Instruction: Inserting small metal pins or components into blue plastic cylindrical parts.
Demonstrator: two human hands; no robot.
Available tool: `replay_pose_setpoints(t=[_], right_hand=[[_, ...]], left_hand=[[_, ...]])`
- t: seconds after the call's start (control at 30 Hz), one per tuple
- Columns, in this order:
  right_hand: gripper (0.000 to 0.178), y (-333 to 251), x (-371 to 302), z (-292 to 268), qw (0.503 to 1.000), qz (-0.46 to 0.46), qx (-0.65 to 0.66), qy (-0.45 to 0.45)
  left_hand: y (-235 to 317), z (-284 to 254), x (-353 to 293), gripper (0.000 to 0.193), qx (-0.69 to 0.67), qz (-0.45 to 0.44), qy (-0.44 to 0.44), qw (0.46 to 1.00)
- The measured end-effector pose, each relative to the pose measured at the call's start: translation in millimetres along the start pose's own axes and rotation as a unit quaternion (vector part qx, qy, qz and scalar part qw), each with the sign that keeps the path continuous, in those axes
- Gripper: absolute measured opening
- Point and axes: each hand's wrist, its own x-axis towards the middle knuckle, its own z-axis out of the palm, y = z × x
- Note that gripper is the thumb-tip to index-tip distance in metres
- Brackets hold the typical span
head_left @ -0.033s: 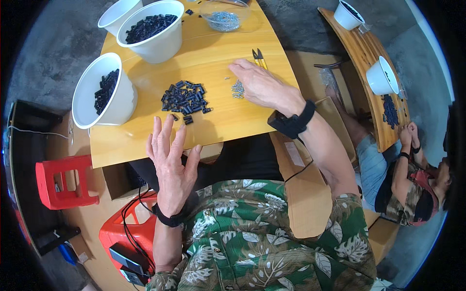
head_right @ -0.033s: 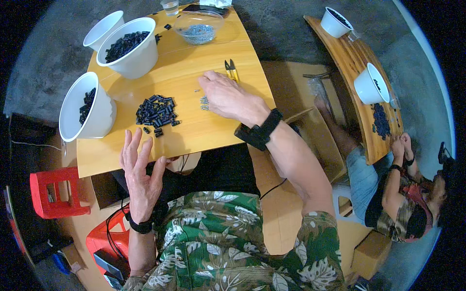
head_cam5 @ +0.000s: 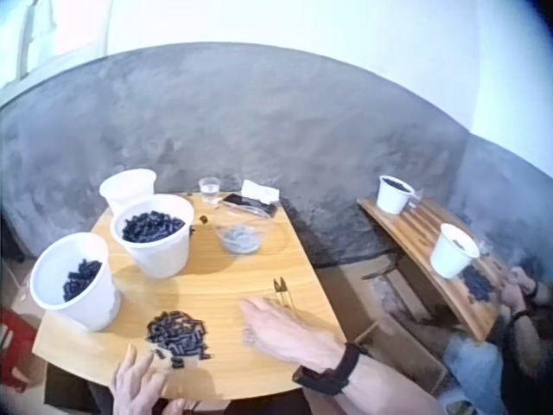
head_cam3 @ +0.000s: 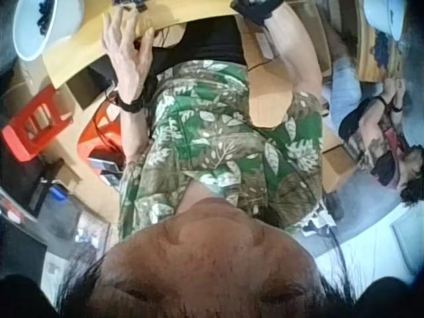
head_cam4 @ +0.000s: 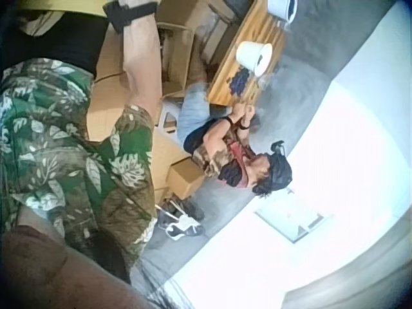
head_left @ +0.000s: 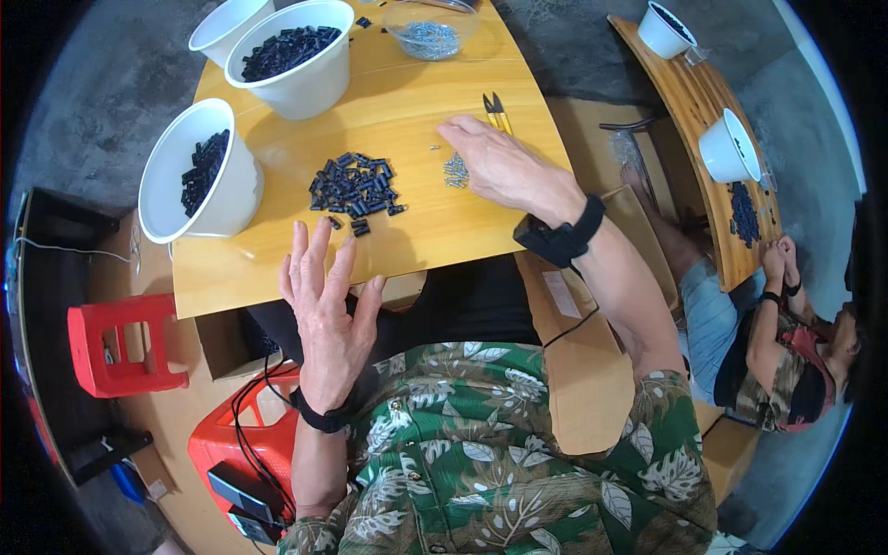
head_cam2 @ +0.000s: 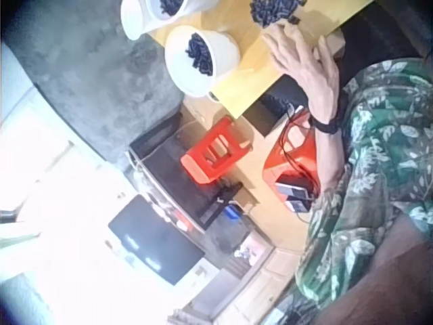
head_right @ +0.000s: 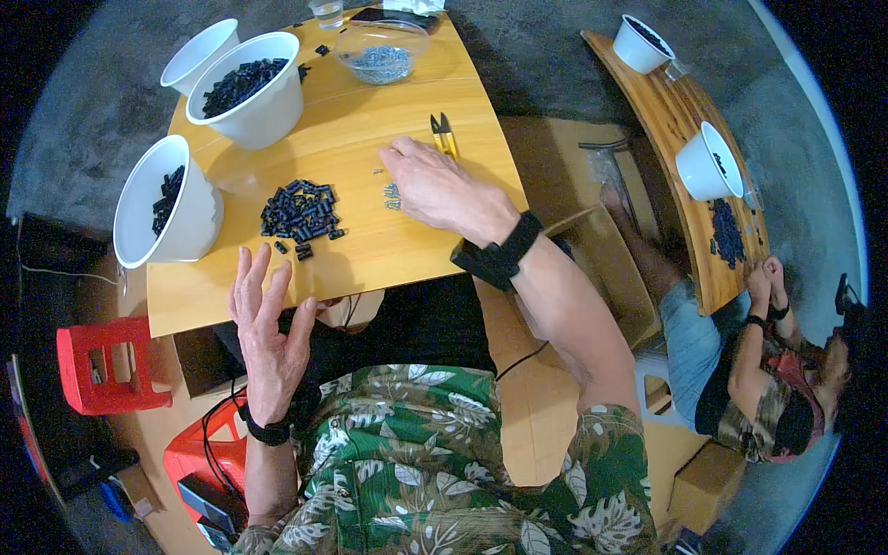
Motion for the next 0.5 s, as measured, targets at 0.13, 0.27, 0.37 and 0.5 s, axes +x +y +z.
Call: replay_pose_setpoints(t=[0.13, 0.27, 0.37, 0.5], right_hand=[[0.041, -5, -11, 5, 0.996, -0.072, -0.003, 0.054], [0.038, -4, -13, 14, 0.99, -0.096, -0.048, 0.095], [0.035, -10, -15, 12, 0.992, -0.086, -0.063, 0.073], [0.032, -13, -26, 13, 0.989, -0.089, -0.068, 0.1]], left_hand=[[-3, -2, -2, 0.05, -0.004, -0.005, 0.015, 1.0], [-3, -6, -4, 0.048, -0.013, -0.008, 0.023, 1.0], [-5, -11, -4, 0.045, -0.012, -0.016, 0.044, 0.999], [-7, -19, -6, 0.043, -0.011, -0.029, 0.051, 0.998]])
